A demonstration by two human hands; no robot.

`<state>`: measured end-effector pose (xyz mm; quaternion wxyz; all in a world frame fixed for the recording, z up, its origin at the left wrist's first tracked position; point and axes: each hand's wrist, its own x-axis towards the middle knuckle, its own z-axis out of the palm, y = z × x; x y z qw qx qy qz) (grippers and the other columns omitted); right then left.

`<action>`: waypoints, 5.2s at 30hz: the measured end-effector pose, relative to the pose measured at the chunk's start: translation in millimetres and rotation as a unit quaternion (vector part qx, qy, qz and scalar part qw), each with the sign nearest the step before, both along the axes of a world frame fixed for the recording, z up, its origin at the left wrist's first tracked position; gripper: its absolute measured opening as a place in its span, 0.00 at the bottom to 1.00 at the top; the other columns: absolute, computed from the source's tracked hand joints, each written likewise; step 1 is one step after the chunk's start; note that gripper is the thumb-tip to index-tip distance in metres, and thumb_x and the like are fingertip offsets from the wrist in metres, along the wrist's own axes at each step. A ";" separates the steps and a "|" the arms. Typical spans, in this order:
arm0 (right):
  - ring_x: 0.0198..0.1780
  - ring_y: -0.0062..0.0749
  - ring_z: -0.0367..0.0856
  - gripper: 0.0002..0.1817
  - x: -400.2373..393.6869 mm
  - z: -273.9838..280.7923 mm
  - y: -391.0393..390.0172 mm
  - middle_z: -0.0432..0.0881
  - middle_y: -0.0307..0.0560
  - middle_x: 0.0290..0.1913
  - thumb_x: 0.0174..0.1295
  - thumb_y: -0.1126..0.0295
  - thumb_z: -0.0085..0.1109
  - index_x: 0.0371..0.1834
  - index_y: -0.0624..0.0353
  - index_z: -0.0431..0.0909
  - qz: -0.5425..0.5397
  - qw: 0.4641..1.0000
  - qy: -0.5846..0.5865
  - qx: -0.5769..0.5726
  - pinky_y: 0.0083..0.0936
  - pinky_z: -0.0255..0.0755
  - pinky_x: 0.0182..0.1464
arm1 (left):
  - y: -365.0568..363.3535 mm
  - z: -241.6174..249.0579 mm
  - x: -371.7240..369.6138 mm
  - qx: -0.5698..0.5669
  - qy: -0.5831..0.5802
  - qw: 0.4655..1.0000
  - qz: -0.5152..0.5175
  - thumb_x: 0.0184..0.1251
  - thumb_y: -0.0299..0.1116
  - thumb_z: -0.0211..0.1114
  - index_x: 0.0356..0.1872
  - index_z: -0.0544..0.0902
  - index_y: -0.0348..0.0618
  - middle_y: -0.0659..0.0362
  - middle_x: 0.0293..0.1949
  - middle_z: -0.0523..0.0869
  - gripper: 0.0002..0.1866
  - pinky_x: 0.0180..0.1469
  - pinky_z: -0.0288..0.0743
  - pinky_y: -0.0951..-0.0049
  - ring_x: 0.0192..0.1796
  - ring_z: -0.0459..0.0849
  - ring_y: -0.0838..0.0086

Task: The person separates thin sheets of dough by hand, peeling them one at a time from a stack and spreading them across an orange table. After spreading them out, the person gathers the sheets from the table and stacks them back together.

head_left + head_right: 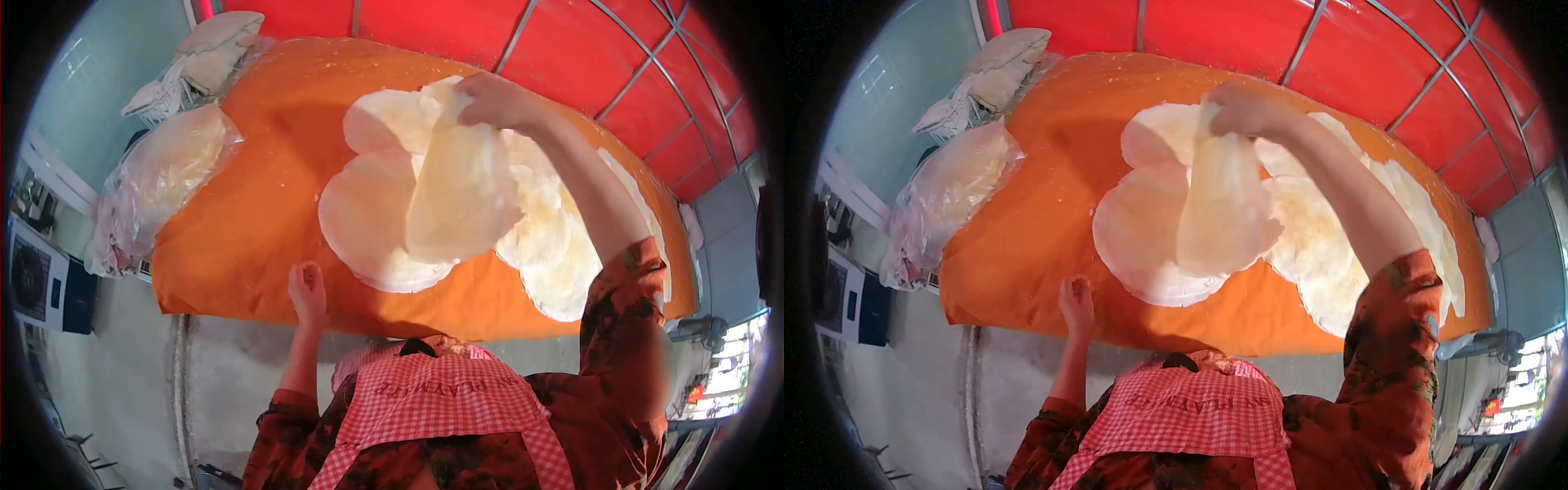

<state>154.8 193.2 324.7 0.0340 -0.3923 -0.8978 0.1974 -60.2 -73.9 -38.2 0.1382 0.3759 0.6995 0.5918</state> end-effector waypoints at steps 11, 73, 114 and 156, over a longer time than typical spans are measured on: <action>0.47 0.33 0.82 0.16 -149.5 31.0 70.4 0.82 0.48 0.44 0.56 0.73 0.61 0.48 0.65 0.77 0.021 0.895 0.324 -0.306 0.36 0.77 0.53 | 10.4 -17.4 -17.3 -0.021 0.189 0.981 0.037 0.58 0.23 0.60 0.35 0.76 0.39 0.52 0.33 0.78 0.05 0.36 0.74 0.62 0.36 0.79 0.55; 0.38 0.42 0.82 0.13 178.4 -436.4 382.8 0.82 0.56 0.37 0.54 0.73 0.61 0.42 0.66 0.78 -0.584 0.684 0.421 -0.117 0.36 0.78 0.41 | 23.1 -42.8 -15.6 -0.199 0.418 0.881 0.096 0.54 0.27 0.61 0.34 0.78 0.40 0.47 0.36 0.78 0.07 0.39 0.73 0.52 0.41 0.78 0.48; 0.63 0.54 0.69 0.42 18.2 -280.7 -144.0 0.66 0.60 0.66 0.54 0.55 0.63 0.71 0.59 0.58 0.139 0.974 0.130 0.126 0.46 0.65 0.62 | 57.0 13.4 87.2 0.148 -0.445 0.858 -0.210 0.67 0.30 0.54 0.59 0.71 0.36 0.55 0.55 0.78 0.20 0.56 0.73 0.69 0.57 0.77 0.70; 0.39 0.41 0.84 0.17 32.6 -190.7 -113.6 0.85 0.50 0.41 0.55 0.82 0.48 0.44 0.56 0.83 0.113 0.932 0.224 0.263 0.35 0.78 0.42 | -4.7 -21.9 67.7 0.035 -0.497 0.852 -0.160 0.62 0.27 0.55 0.45 0.79 0.35 0.53 0.42 0.84 0.12 0.39 0.82 0.68 0.41 0.85 0.65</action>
